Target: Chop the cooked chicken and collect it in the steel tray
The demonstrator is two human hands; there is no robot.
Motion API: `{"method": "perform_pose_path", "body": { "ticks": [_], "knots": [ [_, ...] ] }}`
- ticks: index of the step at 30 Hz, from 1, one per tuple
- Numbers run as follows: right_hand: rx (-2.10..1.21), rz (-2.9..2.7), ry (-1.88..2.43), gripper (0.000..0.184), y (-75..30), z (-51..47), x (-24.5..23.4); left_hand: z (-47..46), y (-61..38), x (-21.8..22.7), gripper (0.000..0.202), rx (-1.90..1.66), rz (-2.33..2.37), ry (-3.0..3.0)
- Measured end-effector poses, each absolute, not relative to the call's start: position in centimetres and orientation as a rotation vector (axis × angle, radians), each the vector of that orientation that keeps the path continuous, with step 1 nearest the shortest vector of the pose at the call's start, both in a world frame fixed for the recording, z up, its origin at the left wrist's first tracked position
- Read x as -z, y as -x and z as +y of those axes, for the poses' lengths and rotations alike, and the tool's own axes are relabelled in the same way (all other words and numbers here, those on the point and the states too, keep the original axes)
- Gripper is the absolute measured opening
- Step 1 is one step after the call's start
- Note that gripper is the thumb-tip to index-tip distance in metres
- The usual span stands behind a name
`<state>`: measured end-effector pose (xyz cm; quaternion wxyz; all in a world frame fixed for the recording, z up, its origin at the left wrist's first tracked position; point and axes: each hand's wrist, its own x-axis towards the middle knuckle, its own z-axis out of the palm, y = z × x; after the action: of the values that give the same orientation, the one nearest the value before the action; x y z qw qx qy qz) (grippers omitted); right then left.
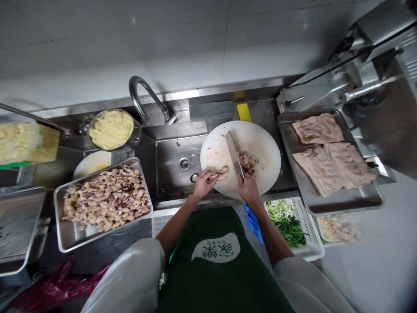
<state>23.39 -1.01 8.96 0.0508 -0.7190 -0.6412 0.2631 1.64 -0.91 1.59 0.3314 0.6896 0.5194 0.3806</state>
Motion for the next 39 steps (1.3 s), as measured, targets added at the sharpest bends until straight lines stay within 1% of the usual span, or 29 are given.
{"method": "perform_pose_path", "body": {
  "ticks": [3, 5, 7, 10, 12, 14, 18, 22, 25, 27, 29, 31, 34, 37, 39],
  "knots": [
    [-0.751, -1.967, 2.084, 0.047, -21.5, -1.9, -10.9, -1.3, -1.5, -1.5, 0.024, -1.048, 1.348, -1.773],
    [-0.770, -2.000, 2.017, 0.050, -20.4, -2.5, -11.3, -1.5, -1.6, -1.3, 0.025, -1.045, 1.366, -1.761],
    [-0.855, -2.048, 2.035, 0.049, -19.5, -2.9, -10.7, -1.8, -1.7, -0.9, 0.024, -1.030, 1.385, -1.758],
    [-1.002, -2.115, 2.183, 0.046, -18.8, -3.1, -8.6, -2.4, -1.7, -0.2, 0.022, -0.988, 1.372, -1.800],
    [-1.037, -2.127, 2.221, 0.043, -18.9, -2.9, -7.4, -2.8, -1.5, 0.3, 0.019, -0.963, 1.396, -1.853],
    [-1.040, -2.117, 2.185, 0.042, -19.5, -2.5, -6.6, -3.0, -1.3, 0.7, 0.017, -0.956, 1.423, -1.902],
    [-1.084, -2.066, 2.088, 0.040, -21.5, -1.5, -6.2, -2.8, -1.7, 1.3, 0.019, -0.942, 1.327, -1.933],
    [-1.013, -2.000, 2.157, 0.040, -22.6, -1.2, -7.0, -2.6, -2.9, 1.6, 0.022, -0.967, 1.362, -1.933],
    [-0.922, -2.023, 2.177, 0.040, -22.3, -2.1, -8.8, -3.2, -2.8, 1.5, 0.023, -1.037, 1.494, -1.920],
    [-0.854, -2.026, 2.156, 0.043, -21.6, -3.0, -10.0, -3.8, -2.2, 1.5, 0.023, -1.103, 1.612, -1.903],
    [-0.826, -2.027, 2.113, 0.047, -20.4, -4.0, -10.7, -4.3, -1.5, 1.6, 0.023, -1.120, 1.629, -1.939],
    [-0.906, -2.062, 2.133, 0.046, -19.1, -4.6, -10.3, -4.4, -1.2, 2.0, 0.023, -1.058, 1.522, -2.024],
    [-1.062, -2.118, 2.234, 0.042, -17.9, -4.5, -8.5, -4.1, -1.2, 2.7, 0.024, -0.921, 1.367, -2.072],
    [-1.095, -2.108, 2.197, 0.041, -18.7, -3.6, -7.0, -3.8, -1.6, 3.1, 0.024, -0.865, 1.355, -2.050],
    [-1.105, -2.099, 2.165, 0.042, -19.7, -3.2, -7.1, -3.8, -1.6, 3.0, 0.023, -0.860, 1.371, -2.045]
  ]
}}
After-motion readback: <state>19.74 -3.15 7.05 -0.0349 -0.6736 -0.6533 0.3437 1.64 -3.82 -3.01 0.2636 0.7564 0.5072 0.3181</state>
